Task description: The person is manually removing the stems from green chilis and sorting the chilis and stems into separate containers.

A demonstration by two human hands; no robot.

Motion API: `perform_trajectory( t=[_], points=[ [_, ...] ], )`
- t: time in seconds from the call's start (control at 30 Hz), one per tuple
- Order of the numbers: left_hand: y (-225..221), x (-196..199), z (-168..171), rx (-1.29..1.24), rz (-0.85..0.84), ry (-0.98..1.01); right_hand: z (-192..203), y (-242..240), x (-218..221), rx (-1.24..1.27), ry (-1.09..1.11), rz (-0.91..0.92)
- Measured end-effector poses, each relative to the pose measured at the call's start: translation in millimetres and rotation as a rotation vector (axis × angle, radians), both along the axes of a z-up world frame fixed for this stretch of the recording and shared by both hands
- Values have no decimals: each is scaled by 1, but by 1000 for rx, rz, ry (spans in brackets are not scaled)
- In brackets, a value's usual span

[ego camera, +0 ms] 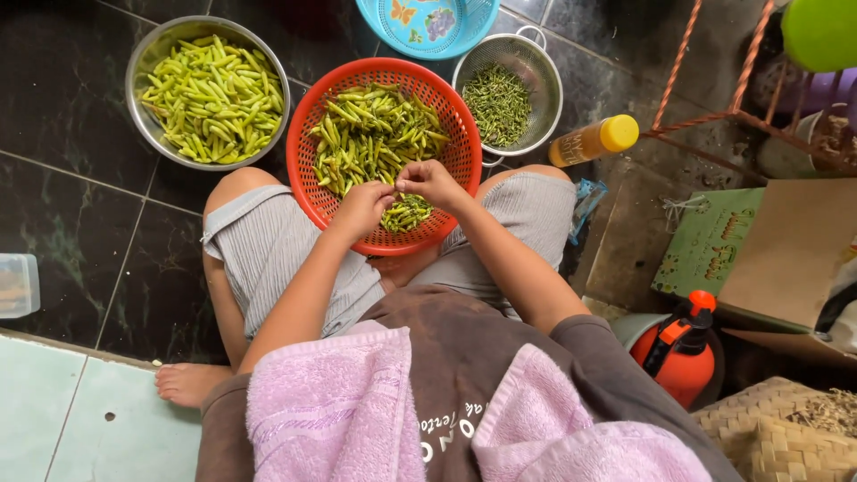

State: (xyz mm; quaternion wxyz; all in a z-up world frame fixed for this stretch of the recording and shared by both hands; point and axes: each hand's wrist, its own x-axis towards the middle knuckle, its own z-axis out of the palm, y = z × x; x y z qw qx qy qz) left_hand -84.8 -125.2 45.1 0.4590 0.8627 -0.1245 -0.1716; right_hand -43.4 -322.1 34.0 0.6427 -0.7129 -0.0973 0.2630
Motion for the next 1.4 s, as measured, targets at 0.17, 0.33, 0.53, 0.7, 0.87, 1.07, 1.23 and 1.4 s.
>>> perform_trajectory(
  t=[0.17, 0.33, 0.53, 0.7, 0.87, 1.07, 1.23, 1.4],
  points=[
    [5, -5, -4, 127, -35, -57, -46, -1, 1, 70, 180, 10],
    [7, -14, -15, 136, 9, -44, -54, 0, 5, -416, -136, 22],
    [4, -22, 1, -84, 228, 174, -62, 1, -3, -1012, -382, 267],
    [5, -14, -63, -447, 510, 270, 8, -1, -13, -695, -480, 85],
    [-10, -10, -79, -654, 571, 396, 11, 1, -21, -508, -424, -39],
    [-17, -7, -84, -727, 553, 296, -25, -3, -24, -153, -23, -223],
    [-12, -9, -96, -732, 495, 245, -54, -4, -19, 82, 203, -248],
    [-2, -9, -84, -771, 568, 310, -53, -6, -13, 55, 167, -285]
  ],
)
